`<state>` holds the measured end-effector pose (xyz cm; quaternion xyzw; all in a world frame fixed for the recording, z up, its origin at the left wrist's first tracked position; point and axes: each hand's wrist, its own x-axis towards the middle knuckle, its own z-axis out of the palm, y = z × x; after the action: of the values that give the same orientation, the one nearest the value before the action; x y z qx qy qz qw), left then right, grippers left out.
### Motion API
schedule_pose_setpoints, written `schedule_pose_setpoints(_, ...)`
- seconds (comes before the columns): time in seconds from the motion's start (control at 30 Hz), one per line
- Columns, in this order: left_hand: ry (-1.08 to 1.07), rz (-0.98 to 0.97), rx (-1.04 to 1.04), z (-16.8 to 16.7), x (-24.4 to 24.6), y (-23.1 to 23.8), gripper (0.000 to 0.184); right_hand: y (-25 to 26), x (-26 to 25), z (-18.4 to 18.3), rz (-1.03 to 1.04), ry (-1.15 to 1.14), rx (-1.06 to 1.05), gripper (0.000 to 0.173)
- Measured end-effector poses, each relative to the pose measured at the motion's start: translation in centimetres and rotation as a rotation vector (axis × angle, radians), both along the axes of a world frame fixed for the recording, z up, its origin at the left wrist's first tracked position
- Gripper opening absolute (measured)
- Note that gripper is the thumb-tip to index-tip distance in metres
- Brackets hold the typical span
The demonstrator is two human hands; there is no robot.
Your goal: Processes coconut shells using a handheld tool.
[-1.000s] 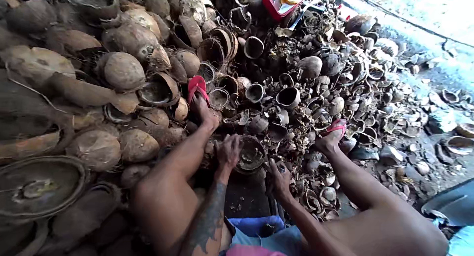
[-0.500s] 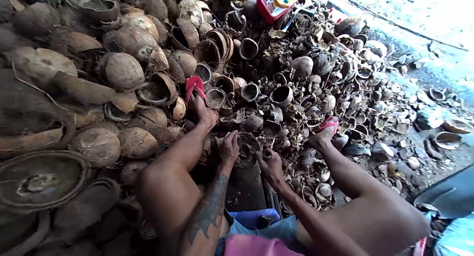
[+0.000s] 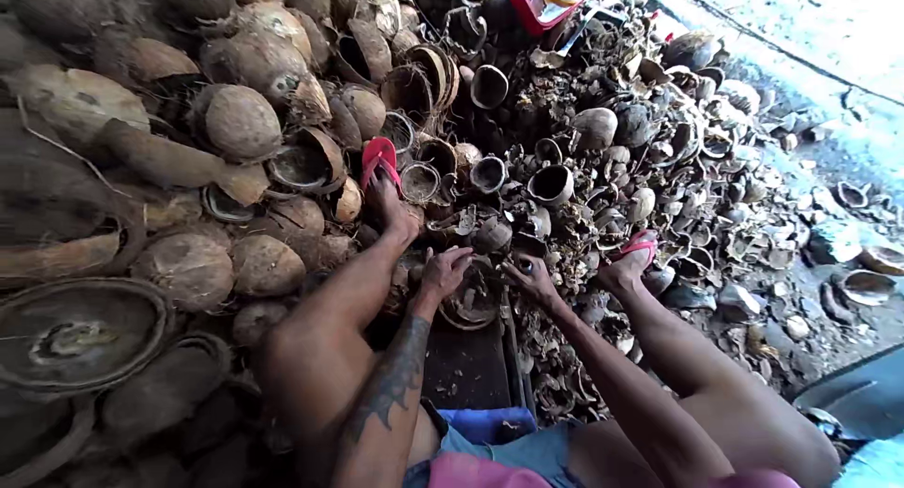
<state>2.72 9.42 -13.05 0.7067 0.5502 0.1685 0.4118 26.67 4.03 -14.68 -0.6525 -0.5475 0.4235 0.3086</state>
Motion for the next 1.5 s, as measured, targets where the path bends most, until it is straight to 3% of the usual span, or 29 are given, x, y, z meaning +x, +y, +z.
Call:
schedule_pose_setpoints(0.1, 0.022, 0.261, 0.138, 0.0, -0.4, -1.4, 0.038, -4.8, -3.2, 2.3, -0.345, 0.057, -0.073, 0.031)
schedule_pose_setpoints(0.2, 0.063, 0.249, 0.139, -0.7, 0.0, -3.5, 0.043, -7.3, -6.1, 2.1, -0.662, 0.116, -0.066, 0.032)
schedule_pose_setpoints(0.27, 0.030, 0.246, 0.194, -1.4, 0.6, -3.4, 0.041, -5.9, -5.0, 1.5, -0.566, 0.015, -0.006, 0.032)
schedule_pose_setpoints(0.4, 0.070, 0.191, 0.182, -1.3, 0.5, -3.2, 0.036, -1.1, -2.3, -0.2, -0.155, -0.060, 0.116, 0.033)
schedule_pose_setpoints(0.53, 0.100, 0.033, 0.058, -0.3, -0.1, -1.6, 0.036, 2.0, -1.7, 3.5, 0.192, -0.194, -0.015, 0.033)
schedule_pose_setpoints(0.63, 0.059, 0.068, 0.119, -0.3, 0.4, -1.7, 0.032, 0.4, -2.0, 8.3, 0.230, -0.422, -0.195, 0.035)
schedule_pose_setpoints(0.7, 0.006, 0.112, 0.116, 0.0, 0.6, -2.3, 0.029, -0.6, -1.9, 8.1, 0.094, -0.298, -0.289, 0.030)
schedule_pose_setpoints(0.83, 0.000, 0.152, 0.142, -0.3, 0.1, -2.1, 0.031, -3.6, -3.6, 2.5, -0.366, 0.176, -0.460, 0.021)
schedule_pose_setpoints(0.93, 0.013, 0.152, 0.188, -0.4, 0.1, -3.1, 0.031, -7.8, -7.3, 3.0, -0.778, 0.635, -0.686, 0.025)
schedule_pose_setpoints(1.0, 0.028, 0.177, 0.259, 0.0, 0.4, -3.9, 0.028, -9.7, -9.5, 3.6, -0.890, 0.784, -0.716, 0.029)
schedule_pose_setpoints(1.03, 0.039, 0.190, 0.291, 0.3, 0.4, -4.2, 0.027, -10.3, -9.7, 4.1, -0.835, 0.676, -0.634, 0.026)
schedule_pose_setpoints(1.13, -0.036, 0.243, 0.293, 0.9, 0.7, -5.7, 0.023, -11.4, -7.0, 5.0, -0.485, -0.001, -0.173, 0.023)
schedule_pose_setpoints(1.2, -0.099, 0.289, 0.240, 0.9, 0.9, -5.5, 0.022, -10.4, -5.5, 5.4, -0.440, -0.084, -0.164, 0.024)
schedule_pose_setpoints(1.27, -0.116, 0.338, 0.149, 1.1, 1.0, -5.4, 0.024, -9.7, -6.5, 4.5, -0.537, 0.113, -0.326, 0.022)
schedule_pose_setpoints(1.33, -0.144, 0.430, 0.052, 1.4, 1.1, -5.5, 0.027, -9.5, -8.7, 3.8, -0.752, 0.505, -0.551, 0.023)
schedule_pose_setpoints(1.43, -0.409, 0.530, -0.082, 2.0, 0.8, -5.8, 0.024, -10.6, -10.2, 3.4, -0.919, 1.162, -0.818, 0.036)
schedule_pose_setpoints(1.5, -0.566, 0.494, -0.245, 2.2, -0.1, -6.4, 0.027, -12.1, -10.5, 3.5, -0.921, 1.364, -0.859, 0.043)
